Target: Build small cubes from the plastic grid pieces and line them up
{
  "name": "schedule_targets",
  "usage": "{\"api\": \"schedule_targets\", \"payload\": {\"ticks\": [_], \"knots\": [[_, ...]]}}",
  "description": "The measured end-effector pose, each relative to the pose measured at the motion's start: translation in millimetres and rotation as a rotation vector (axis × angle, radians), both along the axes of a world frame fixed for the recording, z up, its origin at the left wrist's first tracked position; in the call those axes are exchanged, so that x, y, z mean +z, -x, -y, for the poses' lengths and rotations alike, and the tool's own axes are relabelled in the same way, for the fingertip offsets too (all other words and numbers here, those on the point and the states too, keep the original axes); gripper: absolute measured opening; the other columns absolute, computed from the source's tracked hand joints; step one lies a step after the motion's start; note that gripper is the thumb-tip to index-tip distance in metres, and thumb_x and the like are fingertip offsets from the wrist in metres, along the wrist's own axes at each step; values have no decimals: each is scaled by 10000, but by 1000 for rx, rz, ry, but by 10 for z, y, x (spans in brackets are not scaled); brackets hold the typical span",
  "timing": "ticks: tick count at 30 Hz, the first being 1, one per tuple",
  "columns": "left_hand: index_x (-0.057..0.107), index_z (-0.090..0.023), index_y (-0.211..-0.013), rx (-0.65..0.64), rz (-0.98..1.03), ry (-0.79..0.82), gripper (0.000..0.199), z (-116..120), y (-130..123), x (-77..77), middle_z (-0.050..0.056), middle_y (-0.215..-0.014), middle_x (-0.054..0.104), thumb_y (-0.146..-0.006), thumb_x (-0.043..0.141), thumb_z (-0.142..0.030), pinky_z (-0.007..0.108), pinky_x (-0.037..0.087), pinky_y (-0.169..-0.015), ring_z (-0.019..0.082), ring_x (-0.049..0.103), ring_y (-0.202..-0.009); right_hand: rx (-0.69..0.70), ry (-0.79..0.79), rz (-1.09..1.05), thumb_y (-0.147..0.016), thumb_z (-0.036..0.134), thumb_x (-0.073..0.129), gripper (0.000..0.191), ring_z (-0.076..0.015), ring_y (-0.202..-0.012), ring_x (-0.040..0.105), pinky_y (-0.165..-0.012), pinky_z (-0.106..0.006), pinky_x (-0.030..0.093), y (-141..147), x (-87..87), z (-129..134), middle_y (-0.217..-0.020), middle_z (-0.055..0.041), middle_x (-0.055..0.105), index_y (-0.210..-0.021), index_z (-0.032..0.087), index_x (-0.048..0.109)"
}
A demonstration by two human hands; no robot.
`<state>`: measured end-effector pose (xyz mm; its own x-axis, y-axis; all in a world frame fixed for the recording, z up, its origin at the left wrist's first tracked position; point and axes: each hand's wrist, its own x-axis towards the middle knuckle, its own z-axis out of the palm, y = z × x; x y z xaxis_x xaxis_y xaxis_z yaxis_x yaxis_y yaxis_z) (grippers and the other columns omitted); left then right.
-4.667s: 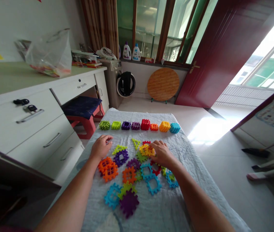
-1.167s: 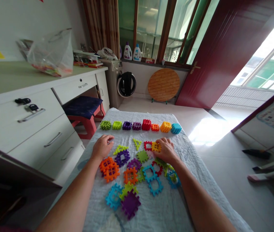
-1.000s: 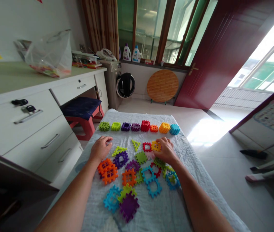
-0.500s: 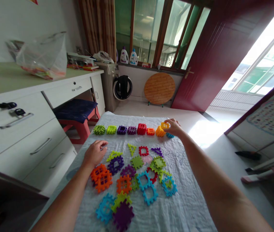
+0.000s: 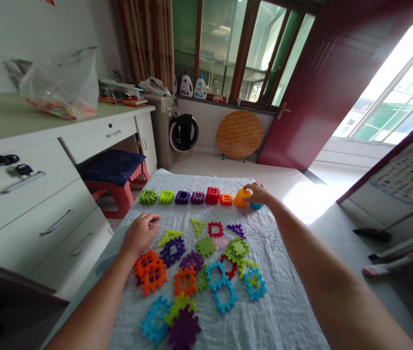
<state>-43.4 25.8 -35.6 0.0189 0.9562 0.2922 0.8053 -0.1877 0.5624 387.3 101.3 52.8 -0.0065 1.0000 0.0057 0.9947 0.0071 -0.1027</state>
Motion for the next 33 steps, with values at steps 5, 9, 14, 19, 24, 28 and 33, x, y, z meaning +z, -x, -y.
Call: {"api": "schedule_targets", "payload": {"ticks": [5,9,14,19,24,28,33], "knots": [[652,-195,-958,-6,-3,-6,280,3,-1,2,41,-974,654,-762,482,-301,263,487,-738,170,611,-753,15,5,56,-626,375,740,721,-301,-1074,409,-841,-371,332,-2,-24,17,-1245,-83,502,-1304,297,508],[648,-192,-969,-15,0,1,285,0,-2,-2,44,-981,651,-766,479,-299,270,487,-755,172,608,-766,41,-3,117,-583,373,762,660,-296,-1071,407,-846,-357,315,10,-32,-10,-1201,-74,533,-1212,286,583],[652,-189,-960,-8,1,3,285,5,0,3,42,-972,649,-762,481,-302,276,487,-756,171,604,-759,55,-9,162,-581,351,753,569,-296,-1039,418,-832,-358,301,31,-42,-56,-1127,-77,569,-1130,265,633],[650,-187,-949,-8,0,0,274,12,0,7,41,-957,647,-760,483,-294,275,486,-755,169,600,-751,40,-22,166,-594,343,739,624,-304,-1034,426,-838,-384,305,52,-21,-39,-1148,-85,558,-1197,278,591],[651,-189,-945,2,2,4,273,14,-17,19,45,-961,647,-760,481,-296,278,482,-754,171,598,-757,33,-191,46,-642,390,708,706,-322,-1086,420,-897,-446,314,73,91,162,-1256,-99,505,-1303,279,487],[654,-189,-950,12,11,11,285,14,-26,28,49,-978,649,-750,479,-293,278,484,-738,174,602,-758,83,-328,-166,-717,370,649,564,-313,-1109,452,-916,-463,357,129,136,569,-1263,-99,509,-1255,263,519],[658,-185,-950,19,10,17,292,12,-23,27,53,-980,647,-739,490,-296,277,485,-745,174,604,-762,284,-282,-378,-761,334,625,405,-240,-1043,541,-927,-398,413,258,-19,1184,-1152,-89,568,-1146,219,581]]}}
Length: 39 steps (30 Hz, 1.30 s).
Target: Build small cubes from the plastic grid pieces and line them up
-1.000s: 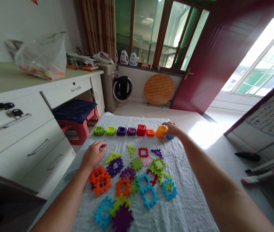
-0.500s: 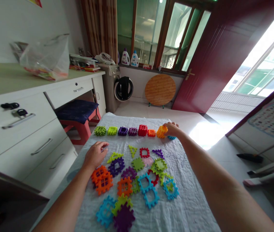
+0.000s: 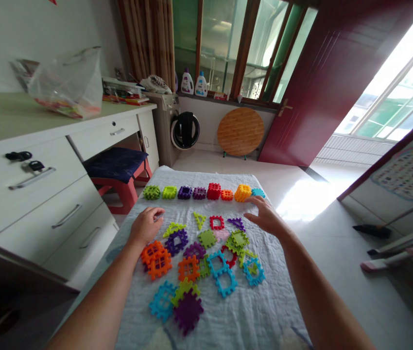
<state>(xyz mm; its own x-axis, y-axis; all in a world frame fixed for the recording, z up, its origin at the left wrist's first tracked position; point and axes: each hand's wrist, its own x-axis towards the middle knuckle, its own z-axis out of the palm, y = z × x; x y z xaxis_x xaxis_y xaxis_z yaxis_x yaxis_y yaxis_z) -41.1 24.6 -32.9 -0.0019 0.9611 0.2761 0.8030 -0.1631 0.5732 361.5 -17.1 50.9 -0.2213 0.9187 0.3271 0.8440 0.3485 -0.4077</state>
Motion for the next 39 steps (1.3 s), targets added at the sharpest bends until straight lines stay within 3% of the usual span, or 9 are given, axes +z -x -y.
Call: {"api": "schedule_targets", "payload": {"ticks": [5,9,13,20,24,26,30,35,39], "knots": [[657,-183,-944,-9,4,-11,296,3,5,0,55,-983,650,-728,490,-297,281,486,-743,175,607,-758,-48,87,-134,-777,275,588,292,-192,-882,601,-781,-328,478,83,-326,267,-1005,-71,629,-1058,199,610],[658,-186,-936,-7,9,-13,294,4,5,8,55,-983,655,-723,492,-301,279,489,-723,173,612,-750,-188,46,-171,-738,150,510,238,-160,-726,590,-707,-298,469,104,-570,250,-847,-52,652,-940,170,634],[662,-189,-938,-2,9,-6,297,6,1,13,53,-989,658,-719,497,-305,277,490,-718,171,612,-747,-213,15,-184,-721,135,495,226,-152,-685,570,-682,-287,457,155,-679,216,-792,-31,648,-889,179,640],[659,-194,-938,12,1,-4,294,19,5,20,47,-960,661,-719,502,-310,281,481,-728,172,599,-747,16,24,-139,-748,183,585,161,-183,-852,558,-840,-342,435,331,-521,304,-888,-43,613,-891,200,658],[654,-192,-943,1,0,-8,290,16,12,14,49,-964,658,-727,495,-301,273,481,-738,167,598,-746,190,147,9,-682,335,722,419,-242,-1054,473,-947,-414,371,438,-374,471,-1117,-58,546,-1084,257,631],[655,-193,-949,-3,3,-13,292,17,15,9,50,-973,657,-732,493,-304,272,484,-743,167,600,-752,194,194,65,-657,352,738,437,-254,-1083,442,-952,-426,358,477,-351,518,-1156,-56,522,-1071,264,632],[654,-205,-948,7,7,-10,282,22,11,6,43,-971,663,-736,498,-305,270,489,-749,169,602,-758,114,199,103,-683,217,646,227,-247,-1067,434,-934,-418,339,484,-395,493,-1101,-50,542,-910,230,647],[659,-194,-948,14,10,-2,296,22,7,9,46,-975,658,-731,499,-314,271,485,-730,169,601,-754,-8,151,111,-660,108,550,285,-244,-1055,439,-914,-411,316,426,-409,460,-1068,-47,560,-902,229,641],[661,-191,-948,9,9,0,303,17,13,6,46,-974,656,-729,494,-318,273,483,-725,169,600,-749,95,151,102,-702,179,607,281,-243,-1075,430,-940,-410,295,462,-309,532,-1119,-37,553,-970,255,645]]}}
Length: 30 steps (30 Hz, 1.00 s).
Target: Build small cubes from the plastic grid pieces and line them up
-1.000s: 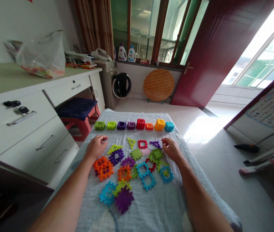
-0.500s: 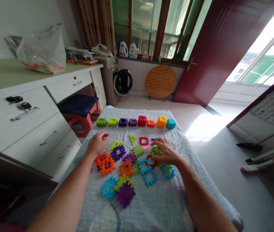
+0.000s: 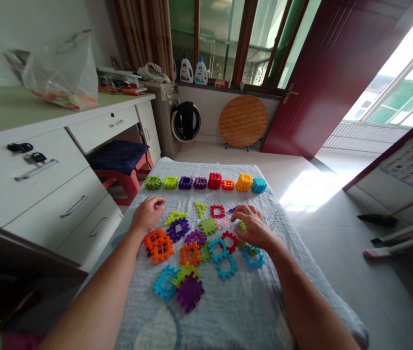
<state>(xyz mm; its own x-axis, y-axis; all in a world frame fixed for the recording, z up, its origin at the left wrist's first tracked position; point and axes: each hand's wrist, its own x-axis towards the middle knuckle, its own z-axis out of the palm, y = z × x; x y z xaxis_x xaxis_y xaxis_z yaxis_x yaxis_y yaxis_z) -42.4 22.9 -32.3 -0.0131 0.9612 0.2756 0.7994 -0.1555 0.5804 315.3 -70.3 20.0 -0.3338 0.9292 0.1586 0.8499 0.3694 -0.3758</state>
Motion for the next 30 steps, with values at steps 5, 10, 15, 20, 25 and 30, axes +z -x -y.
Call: {"api": "schedule_targets", "payload": {"ticks": [5,10,15,20,25,30], "knots": [[660,-183,-955,0,-5,5,305,0,-5,9,52,-984,657,-730,497,-308,268,489,-732,168,605,-753,171,69,70,-685,268,695,352,-245,-1029,436,-937,-413,287,160,35,80,-1071,-34,582,-1033,269,648],[659,-196,-944,4,-11,10,289,8,-16,33,47,-983,666,-726,500,-300,268,492,-735,168,606,-748,114,84,109,-707,133,594,153,-222,-945,460,-842,-367,305,279,-22,87,-927,-30,611,-822,222,641],[663,-196,-934,2,-13,-2,286,6,-20,41,43,-962,669,-721,499,-295,268,490,-728,167,605,-744,29,10,-12,-669,90,536,134,-192,-802,479,-762,-320,331,220,-45,22,-754,-15,580,-741,203,545],[659,-197,-925,5,-10,1,273,7,-33,50,45,-965,664,-724,500,-291,264,491,-726,166,603,-739,-76,-171,-211,-760,106,486,108,-177,-778,487,-709,-275,380,167,-60,-59,-789,-23,523,-771,213,488],[659,-190,-934,2,-5,8,286,4,-38,45,51,-970,658,-728,496,-302,274,488,-725,170,603,-741,2,-128,-104,-771,111,521,98,-185,-834,488,-774,-295,396,192,-65,-38,-844,-37,541,-776,209,527],[657,-201,-934,10,-24,1,280,-7,-26,21,45,-963,659,-732,496,-309,273,482,-728,169,600,-746,137,-13,2,-712,211,651,87,-209,-907,491,-850,-349,380,169,-20,30,-925,-39,581,-791,216,614]]}}
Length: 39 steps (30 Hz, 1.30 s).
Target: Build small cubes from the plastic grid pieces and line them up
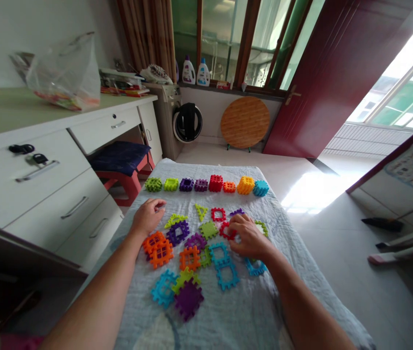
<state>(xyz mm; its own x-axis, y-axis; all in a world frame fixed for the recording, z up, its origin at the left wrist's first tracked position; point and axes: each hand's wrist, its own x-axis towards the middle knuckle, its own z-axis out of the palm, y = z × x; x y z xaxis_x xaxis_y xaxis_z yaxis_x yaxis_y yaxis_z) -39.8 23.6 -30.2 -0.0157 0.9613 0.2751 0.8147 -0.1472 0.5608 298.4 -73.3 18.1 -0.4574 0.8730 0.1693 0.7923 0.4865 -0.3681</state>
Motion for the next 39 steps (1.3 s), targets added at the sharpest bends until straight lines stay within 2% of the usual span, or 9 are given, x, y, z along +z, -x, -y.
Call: {"api": "schedule_targets", "payload": {"ticks": [2,6,9,12,19,27,31,34,39], "knots": [[656,-202,-934,0,-2,3,277,-2,3,-4,45,-965,659,-732,498,-306,269,483,-735,166,601,-745,-39,-10,-31,-771,239,620,35,-202,-889,501,-846,-353,378,-9,11,-7,-903,-39,598,-798,218,626],[657,-199,-931,0,-10,-1,276,0,-2,5,46,-953,662,-730,496,-300,274,484,-739,170,603,-741,-176,-120,-71,-864,296,546,170,-242,-992,487,-888,-395,357,28,-19,-93,-1056,-66,631,-990,237,644],[663,-190,-928,-3,-7,0,283,4,-9,22,49,-959,661,-727,496,-298,278,485,-727,172,603,-739,-156,-134,-11,-883,305,524,268,-274,-1112,424,-950,-440,311,108,-81,-169,-1252,-50,573,-1131,276,621],[666,-187,-925,0,-5,5,282,6,-12,34,50,-956,660,-725,498,-294,275,483,-716,171,603,-739,-130,-106,66,-884,294,512,247,-274,-1129,401,-958,-457,293,191,-149,-214,-1286,-40,536,-1088,296,651],[664,-186,-933,-12,-13,-1,280,-11,3,3,52,-973,665,-736,497,-292,271,484,-729,172,607,-751,-196,-81,81,-829,259,579,120,-262,-1057,422,-871,-407,338,261,-215,-238,-1136,-63,562,-905,254,671],[661,-176,-947,-20,-3,-13,296,-6,4,-9,55,-975,662,-732,490,-286,272,484,-741,170,605,-749,-169,-114,52,-843,214,582,67,-262,-1105,426,-902,-397,323,277,-237,-252,-1164,-56,602,-844,225,648],[664,-171,-951,-17,1,-2,303,-8,7,-11,59,-970,660,-731,492,-288,282,483,-741,176,604,-757,-120,-112,-31,-852,189,553,102,-208,-930,502,-843,-340,358,263,-212,-256,-921,-53,642,-769,200,609],[665,-170,-946,-20,-2,-11,303,-16,11,-20,61,-964,658,-730,489,-289,285,482,-738,177,601,-751,-125,-121,-168,-852,147,488,133,-172,-820,525,-786,-298,387,226,-122,-234,-835,-44,609,-764,190,579],[665,-182,-938,-12,0,-10,295,-20,9,-29,54,-969,658,-730,491,-297,284,482,-723,177,605,-755,-241,-33,-380,-828,171,480,150,-122,-612,498,-613,-239,387,94,7,-137,-685,23,554,-960,186,551]]}}
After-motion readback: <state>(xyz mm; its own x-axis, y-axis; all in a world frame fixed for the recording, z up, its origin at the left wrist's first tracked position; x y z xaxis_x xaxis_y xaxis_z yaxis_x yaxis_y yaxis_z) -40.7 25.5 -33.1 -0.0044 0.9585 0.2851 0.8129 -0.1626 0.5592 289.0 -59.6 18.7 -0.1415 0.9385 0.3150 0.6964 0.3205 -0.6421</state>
